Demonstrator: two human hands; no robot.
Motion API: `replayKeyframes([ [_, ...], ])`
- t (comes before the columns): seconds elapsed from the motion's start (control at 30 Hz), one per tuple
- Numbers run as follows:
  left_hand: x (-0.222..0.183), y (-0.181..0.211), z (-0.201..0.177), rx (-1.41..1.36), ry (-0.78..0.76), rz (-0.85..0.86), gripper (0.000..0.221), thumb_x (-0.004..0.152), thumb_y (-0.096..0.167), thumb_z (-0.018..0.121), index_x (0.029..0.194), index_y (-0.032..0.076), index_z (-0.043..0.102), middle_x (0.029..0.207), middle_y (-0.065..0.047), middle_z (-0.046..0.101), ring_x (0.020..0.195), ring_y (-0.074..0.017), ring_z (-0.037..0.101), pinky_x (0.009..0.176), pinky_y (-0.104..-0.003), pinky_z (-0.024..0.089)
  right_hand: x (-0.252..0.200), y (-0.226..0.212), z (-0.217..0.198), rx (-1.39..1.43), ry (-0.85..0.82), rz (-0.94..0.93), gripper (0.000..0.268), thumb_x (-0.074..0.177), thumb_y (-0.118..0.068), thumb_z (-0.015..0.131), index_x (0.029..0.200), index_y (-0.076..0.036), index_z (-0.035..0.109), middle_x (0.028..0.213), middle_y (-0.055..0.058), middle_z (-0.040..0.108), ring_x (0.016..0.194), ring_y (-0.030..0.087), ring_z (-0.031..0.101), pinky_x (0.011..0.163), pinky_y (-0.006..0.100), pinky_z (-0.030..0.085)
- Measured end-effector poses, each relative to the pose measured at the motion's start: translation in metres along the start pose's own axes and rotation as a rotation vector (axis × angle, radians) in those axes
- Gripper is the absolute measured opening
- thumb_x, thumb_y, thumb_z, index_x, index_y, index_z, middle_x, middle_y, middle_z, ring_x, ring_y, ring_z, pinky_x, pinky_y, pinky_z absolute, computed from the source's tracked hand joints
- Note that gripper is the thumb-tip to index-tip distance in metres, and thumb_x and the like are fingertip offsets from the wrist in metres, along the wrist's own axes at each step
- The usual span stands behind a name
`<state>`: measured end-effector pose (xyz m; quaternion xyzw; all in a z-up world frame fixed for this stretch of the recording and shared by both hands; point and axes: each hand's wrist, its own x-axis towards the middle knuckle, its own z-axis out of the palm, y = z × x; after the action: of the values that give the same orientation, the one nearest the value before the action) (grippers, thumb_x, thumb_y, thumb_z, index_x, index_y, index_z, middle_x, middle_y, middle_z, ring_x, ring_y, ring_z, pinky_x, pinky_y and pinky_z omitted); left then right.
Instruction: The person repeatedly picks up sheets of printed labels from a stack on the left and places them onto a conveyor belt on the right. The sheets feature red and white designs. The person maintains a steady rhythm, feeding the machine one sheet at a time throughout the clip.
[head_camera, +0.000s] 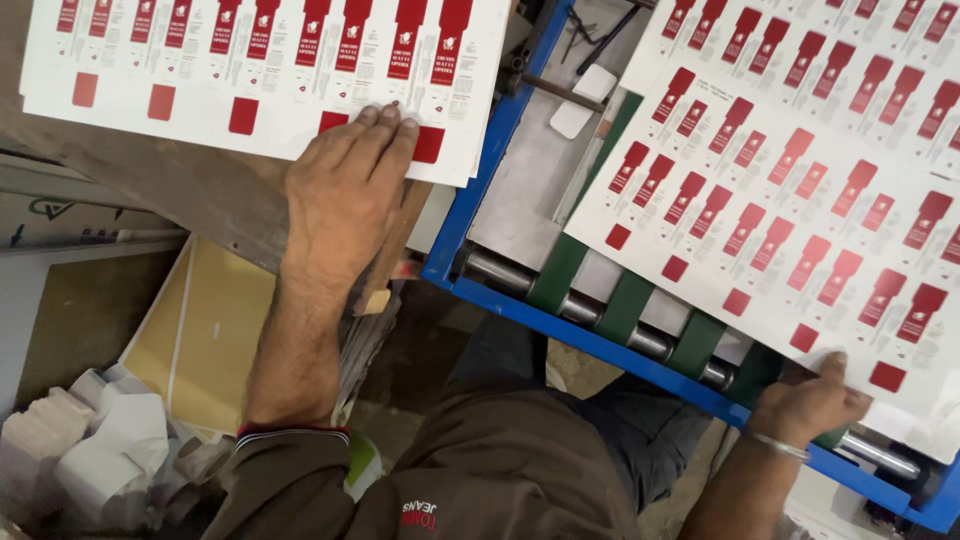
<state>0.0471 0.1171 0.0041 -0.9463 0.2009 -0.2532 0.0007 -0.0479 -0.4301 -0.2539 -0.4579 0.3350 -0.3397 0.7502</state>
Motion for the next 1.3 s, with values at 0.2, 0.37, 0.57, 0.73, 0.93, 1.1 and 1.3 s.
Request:
replayKeyframes([
  [0.2, 0.003, 0.003, -0.004, -0.026, 0.003, -0.022, 0.033, 0.091, 0.004, 0.078, 0.124, 0.003, 0.073, 0.124, -0.010, 0.074, 0.120, -0.0261, 0.071, 0.101, -0.040, 0.058, -0.024, 0.000, 0.005, 0.012, -0.169, 0.041, 0.033, 0.108, 0.006, 0.053, 0.141, 0.007, 0.050, 0.140, 0.024, 0.065, 0.121, 0.034, 0.076, 0.102, 0.048, 0.071],
  [0.37, 0.006, 0.005, -0.011, -0.038, -0.011, -0.031, 0.033, 0.090, 0.002, 0.077, 0.123, 0.003, 0.073, 0.122, -0.011, 0.074, 0.118, -0.0258, 0.071, 0.099, -0.040, 0.058, -0.019, -0.010, 0.031, -0.002, -0.195, 0.066, 0.037, 0.106, 0.000, 0.052, 0.142, 0.002, 0.048, 0.135, 0.020, 0.066, 0.116, 0.033, 0.075, 0.094, 0.047, 0.071],
  [0.57, 0.006, 0.009, -0.023, -0.050, -0.089, -0.054, 0.038, 0.085, 0.004, 0.079, 0.123, 0.004, 0.073, 0.122, -0.011, 0.073, 0.115, -0.0280, 0.070, 0.095, -0.041, 0.057, -0.003, -0.004, 0.034, 0.061, -0.272, 0.283, 0.038, 0.114, -0.017, 0.051, 0.147, 0.001, 0.049, 0.131, 0.020, 0.068, 0.110, 0.034, 0.073, 0.089, 0.048, 0.067],
  [0.73, 0.006, 0.003, -0.029, -0.058, -0.175, -0.061, 0.043, 0.086, 0.009, 0.079, 0.128, 0.006, 0.072, 0.127, -0.011, 0.071, 0.120, -0.0288, 0.065, 0.104, -0.043, 0.053, -0.009, 0.002, 0.014, -0.018, -0.278, 0.360, 0.036, 0.112, -0.017, 0.050, 0.142, 0.002, 0.044, 0.125, 0.023, 0.063, 0.106, 0.038, 0.071, 0.090, 0.049, 0.066],
  [0.93, -0.014, -0.020, -0.018, -0.034, -0.086, -0.149, 0.044, 0.091, 0.007, 0.074, 0.134, 0.010, 0.069, 0.141, -0.012, 0.068, 0.138, -0.0306, 0.062, 0.118, -0.044, 0.048, -0.046, -0.003, 0.013, 0.003, -0.307, 0.399, 0.043, 0.110, -0.019, 0.055, 0.143, 0.004, 0.042, 0.125, 0.024, 0.063, 0.107, 0.037, 0.071, 0.090, 0.045, 0.064],
  [1.1, -0.016, -0.026, -0.015, -0.140, -0.139, -0.147, 0.043, 0.096, 0.007, 0.072, 0.139, 0.009, 0.071, 0.137, -0.014, 0.071, 0.127, -0.0298, 0.066, 0.110, -0.043, 0.053, -0.075, -0.024, 0.057, -0.092, -0.393, 0.428, 0.044, 0.106, -0.019, 0.059, 0.140, 0.006, 0.048, 0.124, 0.024, 0.065, 0.105, 0.033, 0.072, 0.090, 0.040, 0.063],
  [1.3, 0.007, 0.005, -0.041, -0.263, 0.044, -0.287, 0.042, 0.098, -0.001, 0.065, 0.138, 0.010, 0.072, 0.115, -0.013, 0.073, 0.101, -0.0262, 0.071, 0.093, -0.039, 0.057, -0.125, -0.052, 0.130, -0.123, -0.752, 0.470, 0.046, 0.102, -0.020, 0.057, 0.141, 0.003, 0.049, 0.132, 0.021, 0.065, 0.110, 0.031, 0.072, 0.092, 0.040, 0.064],
])
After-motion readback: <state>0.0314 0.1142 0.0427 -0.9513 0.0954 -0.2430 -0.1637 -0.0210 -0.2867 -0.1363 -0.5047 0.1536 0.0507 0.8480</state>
